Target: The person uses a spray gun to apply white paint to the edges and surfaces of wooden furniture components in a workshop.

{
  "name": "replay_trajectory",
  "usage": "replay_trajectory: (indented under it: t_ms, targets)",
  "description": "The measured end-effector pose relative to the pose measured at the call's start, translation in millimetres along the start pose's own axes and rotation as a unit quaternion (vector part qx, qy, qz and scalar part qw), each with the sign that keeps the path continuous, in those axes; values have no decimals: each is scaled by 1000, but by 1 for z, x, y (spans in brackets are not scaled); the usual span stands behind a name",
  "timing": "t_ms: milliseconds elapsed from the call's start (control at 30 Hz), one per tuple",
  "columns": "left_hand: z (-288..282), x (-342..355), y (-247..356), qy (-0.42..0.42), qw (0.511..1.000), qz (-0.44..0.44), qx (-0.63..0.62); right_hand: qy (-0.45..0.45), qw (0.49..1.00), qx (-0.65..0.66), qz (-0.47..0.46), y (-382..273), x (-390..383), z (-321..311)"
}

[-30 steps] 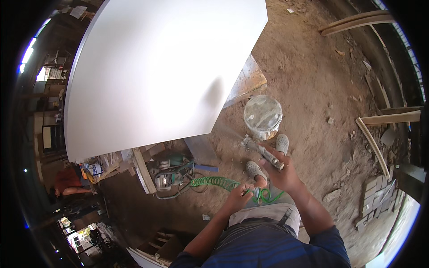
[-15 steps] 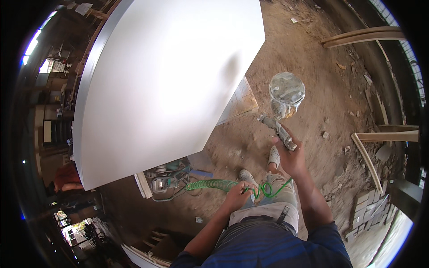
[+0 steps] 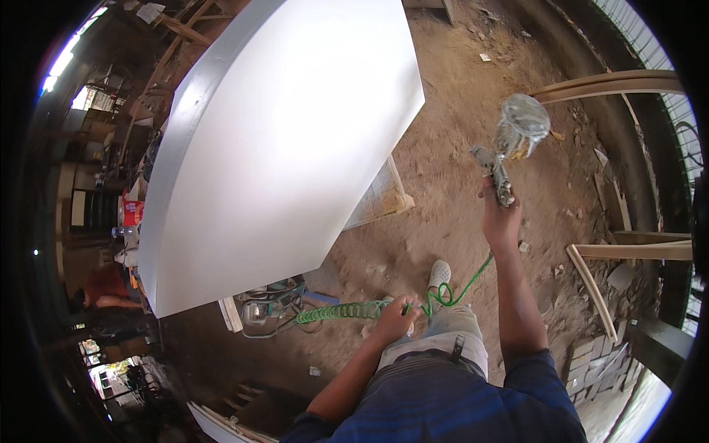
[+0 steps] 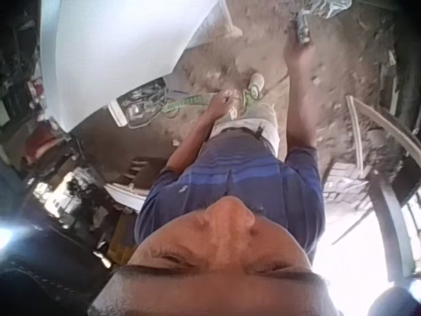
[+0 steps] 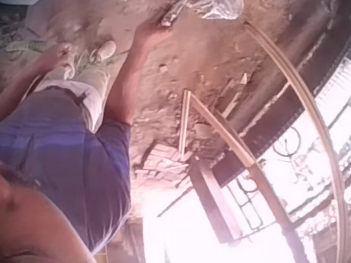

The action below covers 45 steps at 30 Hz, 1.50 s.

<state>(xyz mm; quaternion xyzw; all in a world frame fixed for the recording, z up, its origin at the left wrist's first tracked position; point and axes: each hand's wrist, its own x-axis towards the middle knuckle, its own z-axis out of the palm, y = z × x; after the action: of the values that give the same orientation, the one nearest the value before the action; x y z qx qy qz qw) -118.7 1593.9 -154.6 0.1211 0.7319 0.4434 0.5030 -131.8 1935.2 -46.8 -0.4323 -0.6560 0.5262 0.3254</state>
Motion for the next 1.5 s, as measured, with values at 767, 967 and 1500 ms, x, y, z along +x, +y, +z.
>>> replay_trajectory:
  t_ms: [767, 967, 1500]
  targets:
    - [-51, -81, -78, 54, 998, 3, 23, -342, 932, 112, 30, -47, -256, -38]
    - [-96, -120, -70, 85, 991, 55, -82, -410, 907, 90, 34, -42, -308, -11]
    - [-165, -244, 1, 309, 894, 324, 2, -546, 834, 72, -36, -67, -379, 33]
